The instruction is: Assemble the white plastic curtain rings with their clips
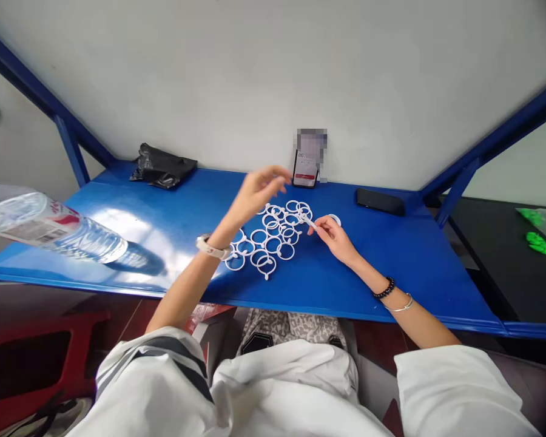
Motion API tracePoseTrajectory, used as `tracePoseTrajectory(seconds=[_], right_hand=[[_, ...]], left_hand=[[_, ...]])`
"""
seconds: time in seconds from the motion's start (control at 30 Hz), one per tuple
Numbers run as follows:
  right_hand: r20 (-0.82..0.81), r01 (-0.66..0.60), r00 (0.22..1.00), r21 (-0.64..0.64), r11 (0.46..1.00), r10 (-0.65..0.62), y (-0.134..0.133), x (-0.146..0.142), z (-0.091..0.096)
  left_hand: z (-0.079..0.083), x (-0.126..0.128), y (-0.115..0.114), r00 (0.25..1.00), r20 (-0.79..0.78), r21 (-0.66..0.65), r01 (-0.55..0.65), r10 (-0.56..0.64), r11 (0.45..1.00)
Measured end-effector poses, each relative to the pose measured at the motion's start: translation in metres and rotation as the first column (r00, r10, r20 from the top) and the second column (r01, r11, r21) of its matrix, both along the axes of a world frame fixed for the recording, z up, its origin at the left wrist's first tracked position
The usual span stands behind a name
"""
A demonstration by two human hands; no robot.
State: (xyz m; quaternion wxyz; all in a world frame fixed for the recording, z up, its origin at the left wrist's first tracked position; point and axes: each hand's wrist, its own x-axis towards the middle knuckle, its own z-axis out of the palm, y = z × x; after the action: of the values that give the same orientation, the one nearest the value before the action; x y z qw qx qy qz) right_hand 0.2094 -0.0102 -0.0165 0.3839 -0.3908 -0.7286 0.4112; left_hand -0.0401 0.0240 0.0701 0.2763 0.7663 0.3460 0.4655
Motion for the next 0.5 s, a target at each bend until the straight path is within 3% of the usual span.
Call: tracePoseTrajectory(seconds=[0.07, 0.13, 0.27, 0.37, 0.5], right_hand=[[-0.128, -0.028, 0.992, -0.072, 0.997, 0.018, 0.0, 0.001, 0.0], [-0.227, -0.052, 0.974, -0.143, 0.988, 0.019, -0.001, 0.002, 0.0], [-0.306, -0.128, 0.951, -0.28, 0.951, 0.038, -0.003, 0.001, 0.003], [-0.289, -0.206, 0.952, -0.358, 0.911, 0.102, -0.006, -0.001, 0.007], [-0.22, -0.231, 0.963, -0.379, 0.896, 0.155, -0.009, -0.004, 0.006]], left_hand=[[-0.019, 0.013, 0.003, 0.991, -0.055, -0.192, 0.11, -0.123, 0.975], [-0.042, 0.026, 0.003, 0.959, -0.054, -0.383, 0.237, -0.278, 0.893], [-0.073, 0.041, -0.001, 0.889, 0.123, -0.483, 0.442, -0.441, 0.756], [-0.079, 0.044, -0.008, 0.886, 0.18, -0.48, 0.459, -0.428, 0.748], [-0.078, 0.044, -0.018, 0.907, 0.109, -0.51, 0.402, -0.407, 0.76]])
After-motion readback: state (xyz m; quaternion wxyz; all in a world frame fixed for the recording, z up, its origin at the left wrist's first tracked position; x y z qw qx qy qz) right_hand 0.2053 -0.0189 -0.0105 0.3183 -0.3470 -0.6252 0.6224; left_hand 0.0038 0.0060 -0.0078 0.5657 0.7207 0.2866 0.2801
